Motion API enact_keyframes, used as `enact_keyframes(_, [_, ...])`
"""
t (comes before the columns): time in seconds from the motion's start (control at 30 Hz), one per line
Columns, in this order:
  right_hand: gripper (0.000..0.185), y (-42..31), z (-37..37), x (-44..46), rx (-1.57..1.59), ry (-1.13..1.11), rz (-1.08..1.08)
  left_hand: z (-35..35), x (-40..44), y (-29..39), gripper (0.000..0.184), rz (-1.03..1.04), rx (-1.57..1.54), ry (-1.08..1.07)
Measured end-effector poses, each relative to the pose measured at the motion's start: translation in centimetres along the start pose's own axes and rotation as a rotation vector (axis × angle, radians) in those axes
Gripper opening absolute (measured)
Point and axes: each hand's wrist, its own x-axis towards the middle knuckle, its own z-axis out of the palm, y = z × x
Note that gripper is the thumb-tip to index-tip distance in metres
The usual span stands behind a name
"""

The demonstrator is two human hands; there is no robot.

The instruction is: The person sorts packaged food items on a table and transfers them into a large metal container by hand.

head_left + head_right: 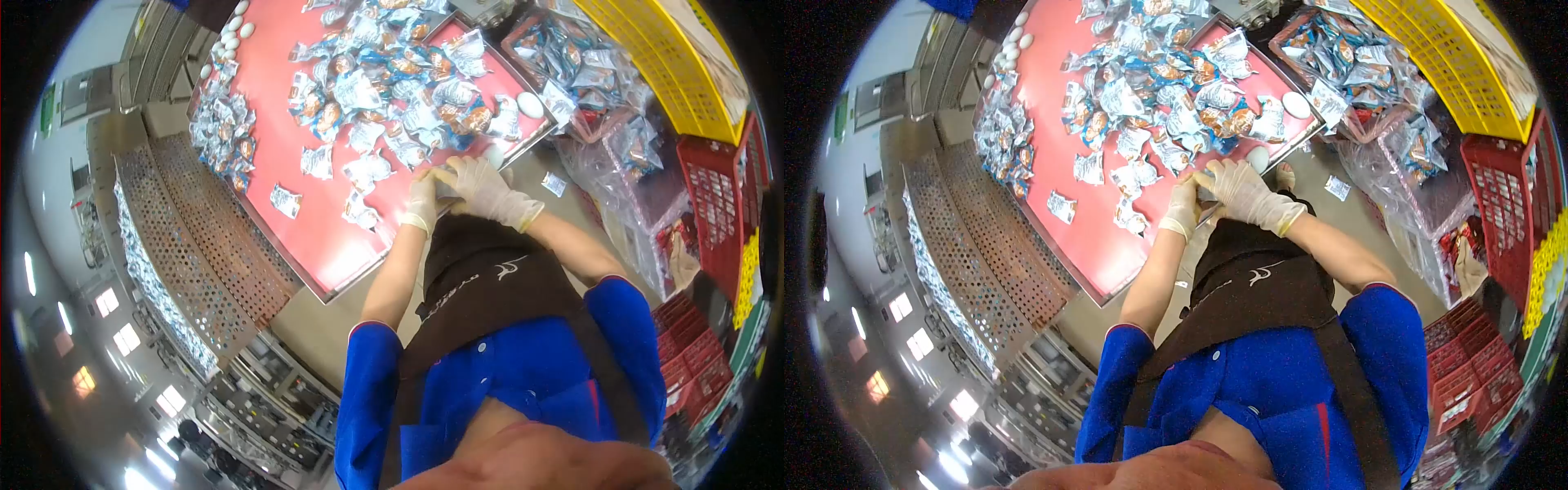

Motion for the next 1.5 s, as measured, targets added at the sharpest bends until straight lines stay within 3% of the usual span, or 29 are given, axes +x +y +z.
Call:
enact_keyframes(0.07, [0.032,1.9,1.3,-0.6,0.030,0.011,-0.096,0.2,0.0,-0.6,0.034,0.040,-0.079,-0.084])
enact_keyframes(0.13, [0.031,3.1,2.9,-1.4,0.117,-0.047,-0.159,0.6,-2.9,1.6,0.043,0.004,-0.033,-0.028])
enact_keyframes(0.23, [0.035,3.8,-1.6,-1.4,0.332,0.039,-0.198,-0.9,-3.6,1.8,0.052,0.075,0.022,0.002])
enact_keyframes(0.3, [0.038,6.2,-5.4,-1.6,0.435,-0.058,0.030,-2.6,-3.8,1.2,0.050,0.168,-0.005,0.033])
enact_keyframes(0.37, [0.019,12.0,-8.8,-2.0,-0.107,0.082,0.119,-4.1,-4.3,0.7,0.034,0.244,-0.051,0.170])
enact_keyframes(0.4, [0.015,13.9,-12.2,-1.0,0.174,0.156,0.411,-5.0,-4.5,0.3,0.029,0.277,-0.029,0.234])
enact_keyframes(0.47, [0.023,21.4,-15.3,-0.5,-0.570,0.102,0.433,-7.2,-4.3,-0.8,0.023,0.352,-0.020,0.302])
enact_keyframes(0.53, [0.026,21.5,-17.0,1.4,-0.832,0.042,0.379,-9.0,-3.4,-2.4,0.023,0.476,0.011,0.298])
enact_keyframes(0.6, [0.028,18.2,-16.0,4.5,-0.597,0.049,0.250,-9.3,-3.2,-2.9,0.024,0.582,0.160,0.344])
enact_keyframes(0.63, [0.024,15.0,-13.9,6.1,-0.355,-0.104,0.268,-8.1,-3.4,-2.4,0.025,0.621,0.300,0.387])
enact_keyframes(0.67, [0.025,14.9,-8.9,5.2,-0.102,0.001,-0.010,-6.7,-3.4,-1.4,0.025,0.666,0.439,0.425])
enact_keyframes(0.7, [0.027,12.0,-4.4,5.9,-0.120,-0.220,0.153,-5.2,-3.6,-0.1,0.026,0.698,0.488,0.399])
enact_keyframes(0.73, [0.018,6.8,-3.4,8.1,-0.273,-0.433,0.111,-3.5,-3.8,1.2,0.027,0.729,0.536,0.370])
enact_keyframes(0.77, [0.026,4.3,-1.6,8.1,-0.223,-0.320,0.016,-2.5,-3.5,1.7,0.027,0.758,0.582,0.340])
enact_keyframes(0.87, [0.037,4.7,5.0,10.1,-0.553,-0.239,0.030,-2.4,0.2,1.1,0.026,0.733,0.330,0.246])
enact_keyframes(0.97, [0.041,4.8,1.5,8.8,-0.197,-0.261,0.026,-3.7,-0.6,2.3,0.028,0.439,0.145,0.139])
enact_keyframes(1.1, [0.045,2.1,-0.5,5.9,-0.005,-0.019,-0.162,-4.9,-1.6,3.5,0.043,-0.089,-0.417,-0.408])
enact_keyframes(1.13, [0.049,0.5,-1.3,5.7,-0.049,-0.026,-0.216,-4.6,-1.6,3.0,0.048,0.002,-0.490,-0.542])
enact_keyframes(1.17, [0.052,-0.9,-1.9,5.5,-0.094,-0.034,-0.266,-4.1,-2.5,3.3,0.046,0.049,-0.439,-0.484])
enact_keyframes(1.27, [0.067,-1.8,-3.3,4.5,0.102,-0.052,-0.119,-3.1,-4.2,3.9,0.038,0.131,-0.380,-0.316])
enact_keyframes(1.33, [0.076,-1.7,-4.9,4.2,0.364,-0.131,0.074,-3.8,-4.3,4.4,0.041,0.213,-0.365,-0.484])
enact_keyframes(1.37, [0.076,-1.6,-4.9,4.1,0.412,-0.135,0.120,-4.1,-4.6,4.8,0.042,0.253,-0.356,-0.568])
enact_keyframes(1.5, [0.072,-1.8,-4.7,4.6,0.558,-0.190,0.254,-2.7,-6.5,5.5,0.038,0.340,-0.231,-0.423])
